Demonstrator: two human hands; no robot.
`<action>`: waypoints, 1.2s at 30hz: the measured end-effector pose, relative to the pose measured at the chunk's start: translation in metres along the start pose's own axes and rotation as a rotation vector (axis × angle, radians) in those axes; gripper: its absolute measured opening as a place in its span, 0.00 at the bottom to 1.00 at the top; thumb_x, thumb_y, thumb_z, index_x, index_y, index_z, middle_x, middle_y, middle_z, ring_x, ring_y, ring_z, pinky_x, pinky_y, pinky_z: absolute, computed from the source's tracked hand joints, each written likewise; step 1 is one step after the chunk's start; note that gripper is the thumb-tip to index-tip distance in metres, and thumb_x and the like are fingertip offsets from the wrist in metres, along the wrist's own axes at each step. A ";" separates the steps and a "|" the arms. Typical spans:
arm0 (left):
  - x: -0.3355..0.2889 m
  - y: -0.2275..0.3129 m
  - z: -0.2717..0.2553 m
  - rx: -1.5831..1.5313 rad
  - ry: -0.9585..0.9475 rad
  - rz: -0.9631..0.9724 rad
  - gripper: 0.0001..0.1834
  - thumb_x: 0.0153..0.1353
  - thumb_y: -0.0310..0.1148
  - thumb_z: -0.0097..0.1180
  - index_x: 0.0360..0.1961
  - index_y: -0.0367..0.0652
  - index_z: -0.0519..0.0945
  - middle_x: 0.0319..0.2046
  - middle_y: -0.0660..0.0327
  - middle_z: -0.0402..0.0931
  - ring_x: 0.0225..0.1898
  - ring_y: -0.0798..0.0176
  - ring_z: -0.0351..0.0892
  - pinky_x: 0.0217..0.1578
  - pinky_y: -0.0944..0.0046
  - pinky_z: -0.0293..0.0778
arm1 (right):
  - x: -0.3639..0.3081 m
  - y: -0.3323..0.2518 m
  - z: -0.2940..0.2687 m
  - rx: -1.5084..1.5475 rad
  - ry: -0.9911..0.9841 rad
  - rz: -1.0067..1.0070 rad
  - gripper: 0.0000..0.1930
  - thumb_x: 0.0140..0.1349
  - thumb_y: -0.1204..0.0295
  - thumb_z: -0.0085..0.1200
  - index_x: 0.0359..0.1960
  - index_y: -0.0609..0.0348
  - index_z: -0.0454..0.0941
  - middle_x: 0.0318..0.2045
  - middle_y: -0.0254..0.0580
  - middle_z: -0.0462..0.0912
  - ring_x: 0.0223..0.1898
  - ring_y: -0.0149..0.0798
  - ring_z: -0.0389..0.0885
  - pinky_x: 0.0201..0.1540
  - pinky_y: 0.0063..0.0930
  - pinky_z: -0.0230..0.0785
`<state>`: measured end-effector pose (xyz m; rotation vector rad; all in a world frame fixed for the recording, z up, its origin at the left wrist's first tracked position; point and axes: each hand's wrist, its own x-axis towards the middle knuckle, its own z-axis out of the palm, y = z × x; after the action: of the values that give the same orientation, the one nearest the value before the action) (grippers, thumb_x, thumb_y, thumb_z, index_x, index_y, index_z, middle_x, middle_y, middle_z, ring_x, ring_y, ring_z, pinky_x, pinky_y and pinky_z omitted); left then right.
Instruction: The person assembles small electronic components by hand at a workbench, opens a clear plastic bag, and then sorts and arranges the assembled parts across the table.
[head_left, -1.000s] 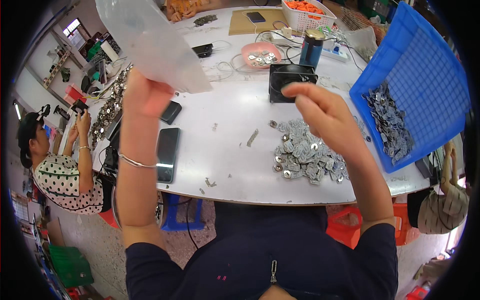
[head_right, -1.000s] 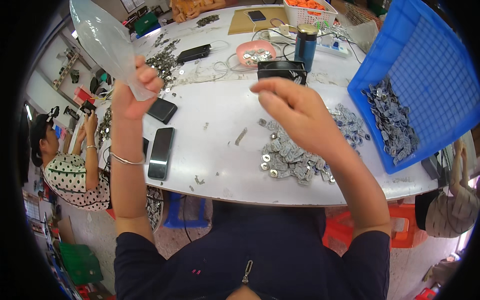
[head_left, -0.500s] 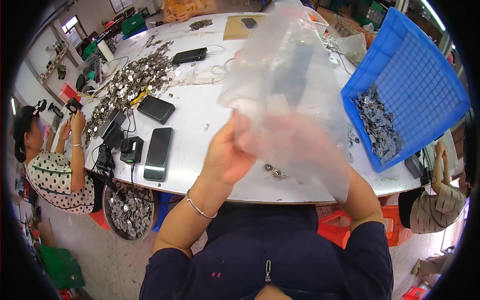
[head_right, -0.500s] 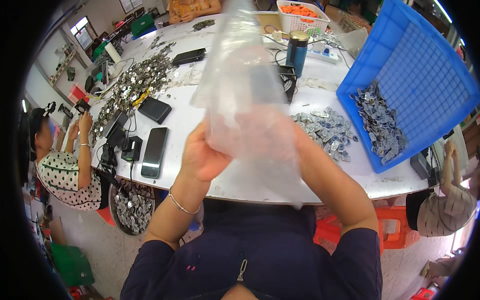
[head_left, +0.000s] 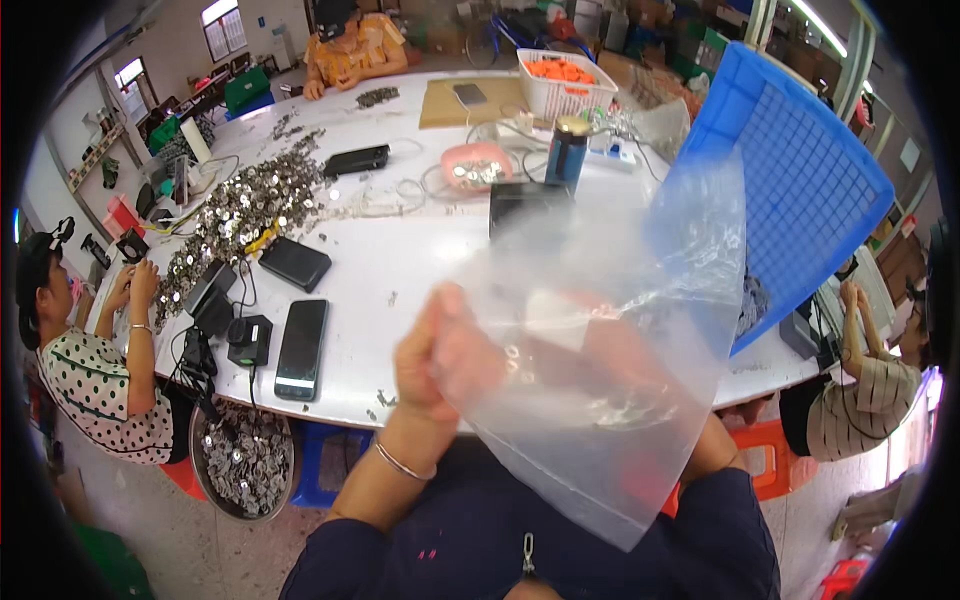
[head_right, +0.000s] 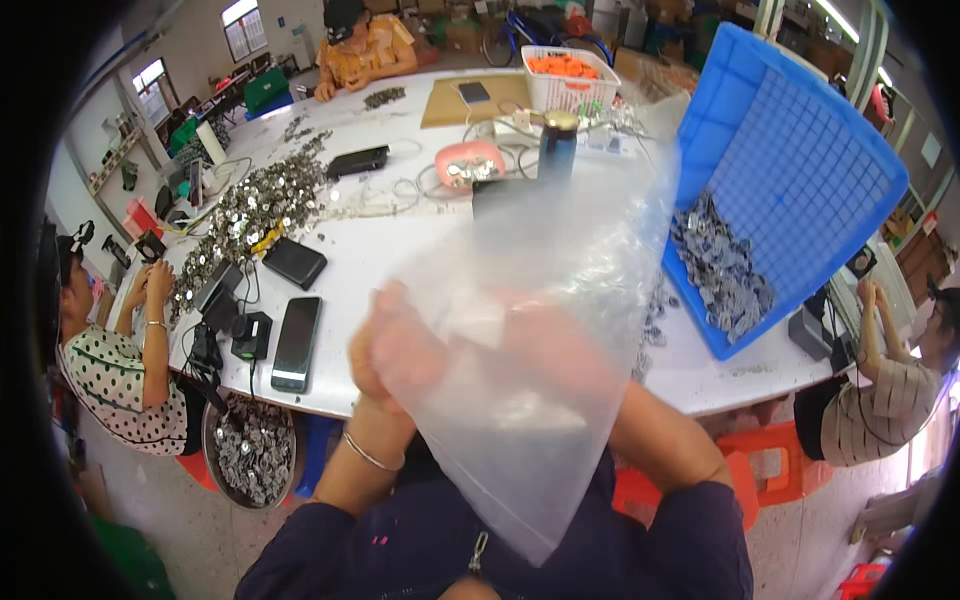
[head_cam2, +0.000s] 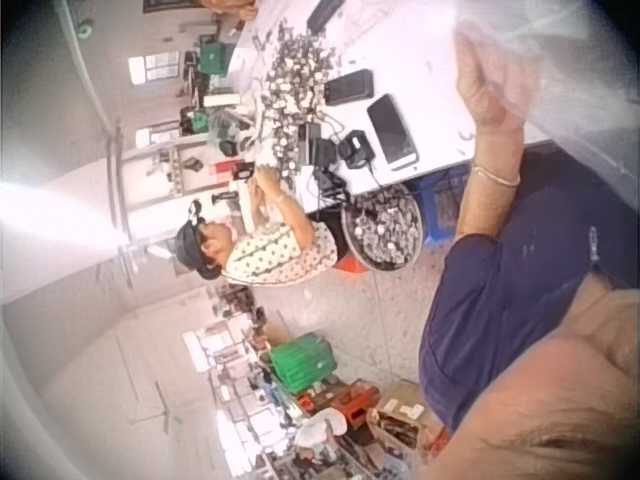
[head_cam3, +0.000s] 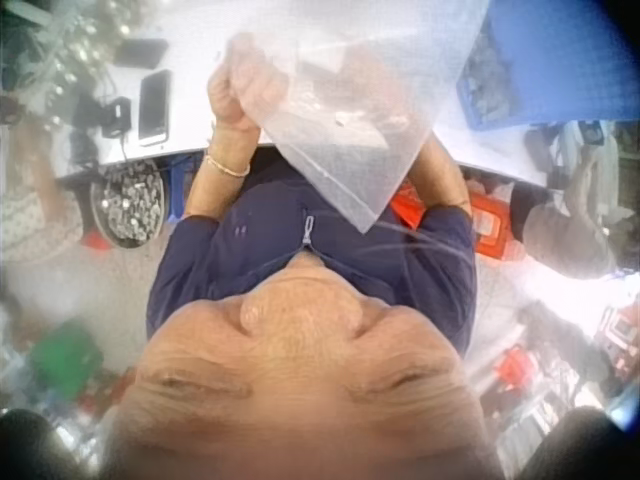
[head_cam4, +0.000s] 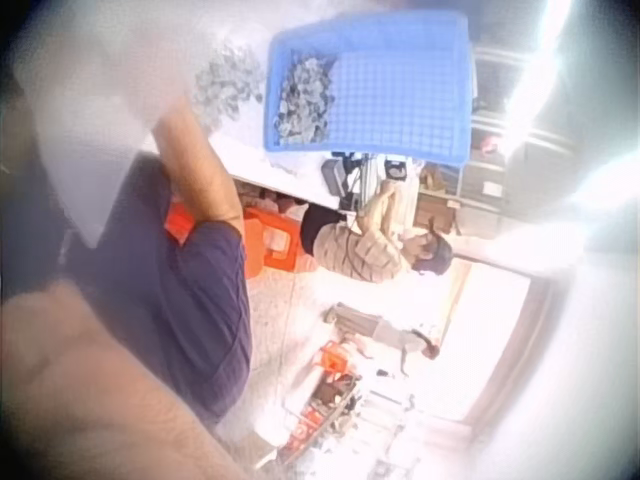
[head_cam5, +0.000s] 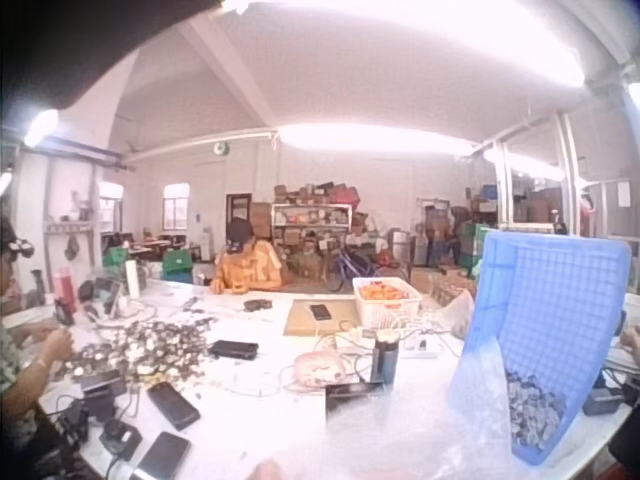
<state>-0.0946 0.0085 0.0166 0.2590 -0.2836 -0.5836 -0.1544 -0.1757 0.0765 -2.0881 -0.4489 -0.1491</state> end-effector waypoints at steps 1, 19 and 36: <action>-0.021 0.005 -0.004 0.140 -0.007 0.162 0.15 0.74 0.45 0.39 0.43 0.47 0.74 0.23 0.69 0.69 0.20 0.70 0.68 0.24 0.69 0.68 | 0.009 -0.004 0.010 0.035 -0.047 -0.005 0.21 0.65 0.65 0.54 0.57 0.61 0.73 0.49 0.51 0.79 0.47 0.41 0.81 0.46 0.33 0.76; 0.031 0.101 0.155 1.896 -0.691 -0.060 0.05 0.58 0.26 0.61 0.31 0.33 0.83 0.22 0.62 0.80 0.21 0.72 0.75 0.23 0.73 0.68 | 0.040 -0.046 -0.132 0.123 -0.051 -0.072 0.15 0.65 0.73 0.45 0.51 0.61 0.74 0.32 0.36 0.78 0.20 0.25 0.74 0.19 0.16 0.67; 0.025 0.101 0.142 1.970 -0.548 0.155 0.06 0.50 0.24 0.68 0.25 0.35 0.81 0.21 0.64 0.76 0.18 0.76 0.70 0.20 0.76 0.62 | 0.080 -0.076 -0.068 0.701 -0.305 0.024 0.13 0.69 0.72 0.47 0.50 0.70 0.73 0.41 0.50 0.81 0.45 0.40 0.83 0.48 0.31 0.79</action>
<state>-0.0712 0.0534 0.1852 1.9582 -1.3592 -0.0064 -0.1037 -0.1763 0.1956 -1.4222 -0.5610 0.3091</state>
